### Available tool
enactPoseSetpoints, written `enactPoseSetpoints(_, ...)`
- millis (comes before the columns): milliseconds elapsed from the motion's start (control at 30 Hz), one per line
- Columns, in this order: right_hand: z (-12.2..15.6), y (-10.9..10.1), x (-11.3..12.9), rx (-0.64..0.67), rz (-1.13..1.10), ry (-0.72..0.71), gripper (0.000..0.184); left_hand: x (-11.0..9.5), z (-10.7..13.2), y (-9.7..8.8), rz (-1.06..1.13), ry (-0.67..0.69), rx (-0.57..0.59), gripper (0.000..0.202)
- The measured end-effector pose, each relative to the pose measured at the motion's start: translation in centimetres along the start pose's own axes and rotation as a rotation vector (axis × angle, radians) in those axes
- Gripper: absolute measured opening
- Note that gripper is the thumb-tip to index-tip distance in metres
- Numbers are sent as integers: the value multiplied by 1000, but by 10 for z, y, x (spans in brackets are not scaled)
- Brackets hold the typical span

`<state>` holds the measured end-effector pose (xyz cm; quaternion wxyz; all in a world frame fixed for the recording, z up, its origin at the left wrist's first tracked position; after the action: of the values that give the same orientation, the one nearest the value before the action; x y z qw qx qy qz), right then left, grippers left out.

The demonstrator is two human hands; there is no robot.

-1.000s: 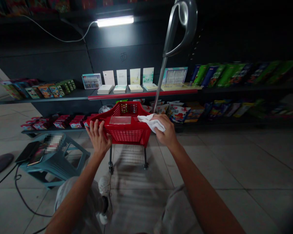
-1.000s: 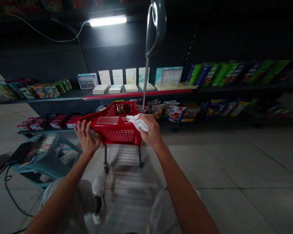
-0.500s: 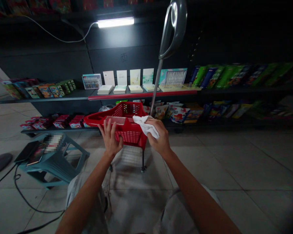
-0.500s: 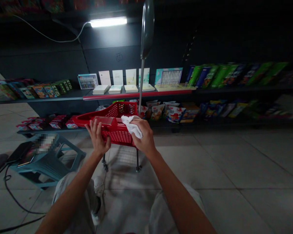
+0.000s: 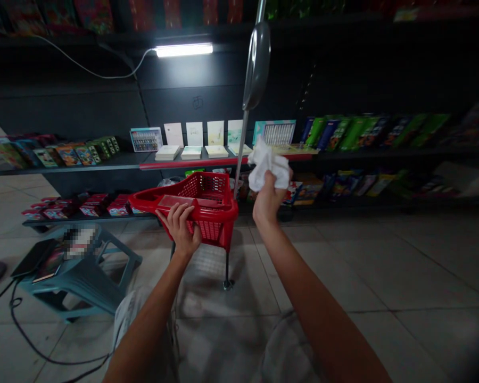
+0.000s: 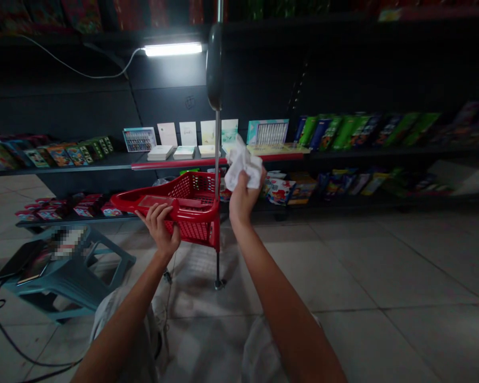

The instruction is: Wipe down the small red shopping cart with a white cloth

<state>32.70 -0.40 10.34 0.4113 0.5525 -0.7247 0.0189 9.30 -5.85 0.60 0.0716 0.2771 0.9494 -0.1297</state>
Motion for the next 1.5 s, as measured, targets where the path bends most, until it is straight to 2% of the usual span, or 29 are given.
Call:
enactPoseSetpoints(133, -55, 55, 13, 205, 33, -207, 38, 0, 0, -2, -12, -34, 53, 44)
enactPoseSetpoints(200, -66, 73, 14, 271, 108, -247, 35, 3, 1, -2, -29, -57, 78, 44)
enactPoseSetpoints(267, -64, 78, 9, 315, 194, -262, 31, 8, 2, -1, -53, -74, 91, 44)
enactPoseSetpoints(467, -19, 61, -9, 449, 294, -295, 37, 25, 0, -4, -91, -28, 54, 44)
enactPoseSetpoints(600, 18, 50, -19, 481, 284, -230, 37, 33, -2, -11, -110, -14, 40, 47)
enactPoseSetpoints(767, 65, 38, -32, 547, 265, -124, 32, 45, -2, -20, -120, -41, 89, 58)
enactPoseSetpoints(967, 93, 42, -33, 599, 261, -4, 29, 58, -6, -27, -161, -105, 102, 71)
enactPoseSetpoints(1100, 105, 50, -27, 618, 248, 21, 27, 48, -2, -33, -145, -22, 124, 87)
enactPoseSetpoints(1267, 123, 57, -28, 724, 311, 35, 31, 16, 20, -34, -109, 146, 165, 79)
enactPoseSetpoints(1367, 131, 61, -29, 761, 327, 9, 31, 7, 26, -33, -157, 152, 141, 75)
enactPoseSetpoints(1500, 137, 65, -25, 787, 328, -22, 27, 13, 22, -35, -201, 88, 102, 66)
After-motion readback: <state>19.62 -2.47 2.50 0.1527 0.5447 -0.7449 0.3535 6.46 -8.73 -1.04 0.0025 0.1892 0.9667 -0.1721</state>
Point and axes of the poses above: each hand's wrist, its own z-axis away from the middle knuckle, its own y-axis out of the palm, x = y × z, the point moved 1 cm from there along -z, towards the middle knuckle, and after that the axes turned 6 degrees about -z, right-handed, at the moved point
